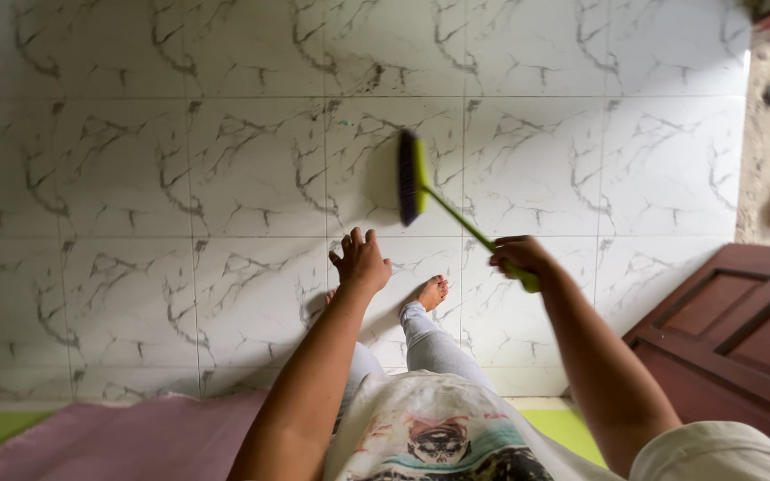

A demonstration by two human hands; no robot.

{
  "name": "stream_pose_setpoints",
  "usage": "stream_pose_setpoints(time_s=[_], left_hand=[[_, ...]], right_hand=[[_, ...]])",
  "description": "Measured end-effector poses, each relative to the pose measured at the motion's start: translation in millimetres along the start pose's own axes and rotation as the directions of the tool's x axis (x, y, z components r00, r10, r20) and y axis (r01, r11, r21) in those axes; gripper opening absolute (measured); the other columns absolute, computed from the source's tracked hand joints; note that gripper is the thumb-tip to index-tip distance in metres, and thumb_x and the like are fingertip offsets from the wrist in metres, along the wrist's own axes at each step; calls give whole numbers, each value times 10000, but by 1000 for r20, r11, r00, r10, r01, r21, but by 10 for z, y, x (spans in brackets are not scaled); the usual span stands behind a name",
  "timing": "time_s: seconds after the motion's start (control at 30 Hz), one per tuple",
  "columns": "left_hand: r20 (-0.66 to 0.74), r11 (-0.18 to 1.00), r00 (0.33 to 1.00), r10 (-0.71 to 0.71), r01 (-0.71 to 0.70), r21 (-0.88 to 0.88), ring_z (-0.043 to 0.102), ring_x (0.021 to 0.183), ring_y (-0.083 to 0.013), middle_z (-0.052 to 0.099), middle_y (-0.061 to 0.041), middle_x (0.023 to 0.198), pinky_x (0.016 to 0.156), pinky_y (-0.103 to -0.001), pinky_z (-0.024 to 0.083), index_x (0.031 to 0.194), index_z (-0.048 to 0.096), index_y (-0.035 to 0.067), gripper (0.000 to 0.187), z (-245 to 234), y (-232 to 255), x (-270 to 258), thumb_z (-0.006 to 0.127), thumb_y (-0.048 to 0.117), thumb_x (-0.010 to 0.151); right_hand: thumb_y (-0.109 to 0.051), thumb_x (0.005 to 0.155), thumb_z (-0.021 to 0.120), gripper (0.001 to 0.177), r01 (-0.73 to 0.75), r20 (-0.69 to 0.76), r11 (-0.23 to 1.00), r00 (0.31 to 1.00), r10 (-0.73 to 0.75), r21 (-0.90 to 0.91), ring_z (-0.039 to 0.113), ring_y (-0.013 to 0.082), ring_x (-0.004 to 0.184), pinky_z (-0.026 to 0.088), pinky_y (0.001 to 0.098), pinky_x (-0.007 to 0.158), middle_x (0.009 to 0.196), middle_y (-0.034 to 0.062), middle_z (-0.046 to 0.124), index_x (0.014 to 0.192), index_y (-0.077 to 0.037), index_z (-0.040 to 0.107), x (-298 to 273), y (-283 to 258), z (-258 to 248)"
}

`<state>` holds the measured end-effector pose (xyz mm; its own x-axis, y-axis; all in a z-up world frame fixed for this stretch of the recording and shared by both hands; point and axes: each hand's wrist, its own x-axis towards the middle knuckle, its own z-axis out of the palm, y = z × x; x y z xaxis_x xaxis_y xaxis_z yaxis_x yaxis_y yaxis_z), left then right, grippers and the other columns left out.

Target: The person sweeps the tiled floor using a broom, pushing debris towards an open doorway and onto a concrete area outside.

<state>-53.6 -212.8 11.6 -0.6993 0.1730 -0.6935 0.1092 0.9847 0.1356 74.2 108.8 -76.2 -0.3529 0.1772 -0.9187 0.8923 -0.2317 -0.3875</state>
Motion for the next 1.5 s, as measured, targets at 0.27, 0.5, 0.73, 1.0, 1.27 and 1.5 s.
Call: stream_pose_setpoints(time_s=[0.27, 0.5, 0.73, 1.0, 1.27, 1.5], left_hand=[[46, 986, 988, 148, -150, 71, 311, 1451, -319, 311, -109, 1560, 1171, -660, 232, 1477, 399, 143, 709, -214, -101, 196, 742, 340, 888], [49, 963, 969, 243, -247, 103, 290, 1453, -321, 290, -111, 1569, 1164, -670, 219, 1482, 388, 150, 705, -695, -656, 587, 730, 346, 898], [-31, 975, 982, 187, -181, 129, 305, 1446, -338, 307, -119, 1561, 1147, -695, 243, 1487, 390, 151, 703, -1301, -1666, 969, 720, 359, 903], [-45, 999, 999, 26, -25, 24, 278, 1467, -351, 272, -130, 1596, 1146, -702, 238, 1512, 364, 145, 736, -1528, -2502, 1098, 713, 373, 906], [-53, 990, 989, -136, 134, -49, 237, 1506, -345, 238, -139, 1627, 1147, -697, 240, 1523, 364, 138, 745, -1669, -2798, 1293, 702, 387, 907], [-67, 999, 997, -37, 35, -31, 244, 1497, -347, 263, -142, 1610, 1150, -699, 227, 1503, 402, 129, 737, -2003, -1860, 1802, 714, 397, 892]], right_hand=[[41, 853, 711, 233, -3, -260, 1000, 965, 11, 31, 595, 211, 538, 483, 349, 447, 760, 195, 672, 1067, 132, 714, -270, 13, -552], [46, 833, 699, 420, 110, -468, 994, 877, -107, -20, 626, 214, 533, 525, 366, 476, 736, 172, 679, 1242, 120, 639, -53, -203, 642], [11, 850, 628, 595, 336, -283, 838, 931, -228, 430, 656, 188, 617, 543, 325, 506, 817, 142, 704, 1442, -26, 575, -555, -402, 2443], [-17, 893, 598, 549, 229, 182, 875, 926, -331, 428, 619, 157, 616, 527, 291, 512, 852, 142, 687, 1441, -14, 589, -357, -1771, 3745], [-12, 875, 703, 228, 75, 369, 993, 924, -106, 96, 646, 214, 556, 550, 346, 487, 810, 215, 709, 1061, 120, 721, 700, -2589, 4482], [-111, 885, 729, 197, -60, 140, 995, 989, 48, 84, 687, 213, 595, 567, 351, 503, 799, 174, 733, 928, 81, 727, 1077, -2534, 3034]])
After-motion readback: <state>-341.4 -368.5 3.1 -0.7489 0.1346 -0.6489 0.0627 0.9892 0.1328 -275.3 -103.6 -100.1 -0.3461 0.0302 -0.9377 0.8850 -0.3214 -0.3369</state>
